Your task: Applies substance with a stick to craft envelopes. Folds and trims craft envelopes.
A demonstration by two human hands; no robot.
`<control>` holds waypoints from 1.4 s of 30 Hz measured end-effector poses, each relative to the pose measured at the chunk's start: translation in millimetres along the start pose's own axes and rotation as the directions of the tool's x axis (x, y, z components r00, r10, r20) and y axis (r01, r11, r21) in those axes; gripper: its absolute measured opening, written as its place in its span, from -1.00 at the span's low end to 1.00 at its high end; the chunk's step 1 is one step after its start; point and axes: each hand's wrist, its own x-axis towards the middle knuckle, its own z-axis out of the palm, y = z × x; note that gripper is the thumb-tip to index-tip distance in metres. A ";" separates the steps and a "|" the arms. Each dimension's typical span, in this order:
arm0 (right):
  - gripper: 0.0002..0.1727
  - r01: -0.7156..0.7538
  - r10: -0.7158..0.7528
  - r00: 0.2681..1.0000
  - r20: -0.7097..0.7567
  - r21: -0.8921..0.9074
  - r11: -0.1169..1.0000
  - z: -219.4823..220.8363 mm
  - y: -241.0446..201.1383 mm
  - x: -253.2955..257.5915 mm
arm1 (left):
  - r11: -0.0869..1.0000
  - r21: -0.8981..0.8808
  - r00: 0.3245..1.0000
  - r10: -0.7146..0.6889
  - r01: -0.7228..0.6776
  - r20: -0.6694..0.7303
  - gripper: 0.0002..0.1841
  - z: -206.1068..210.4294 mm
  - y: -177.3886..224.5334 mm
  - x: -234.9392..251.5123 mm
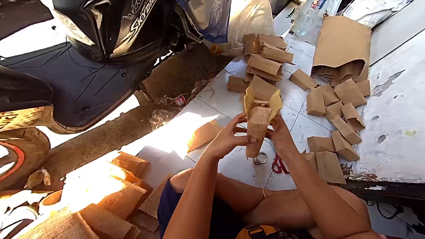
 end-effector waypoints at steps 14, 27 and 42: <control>-0.14 0.023 -0.035 0.998 -0.045 -0.245 0.969 -37.8 14.3 -71.6 | 0.948 0.315 0.997 -0.032 0.054 -0.076 0.32 69.4 -37.8 19.4; -0.12 0.163 -0.092 0.937 0.336 -0.188 0.969 -75.8 8.0 -62.7 | 0.909 -0.343 0.970 -0.201 0.238 0.139 -0.51 41.0 -30.4 19.6; -0.52 0.386 -0.308 0.917 0.253 -0.368 0.846 -65.6 4.6 -65.7 | 0.984 -0.147 0.995 -0.090 0.095 0.046 -0.46 54.8 -28.5 11.0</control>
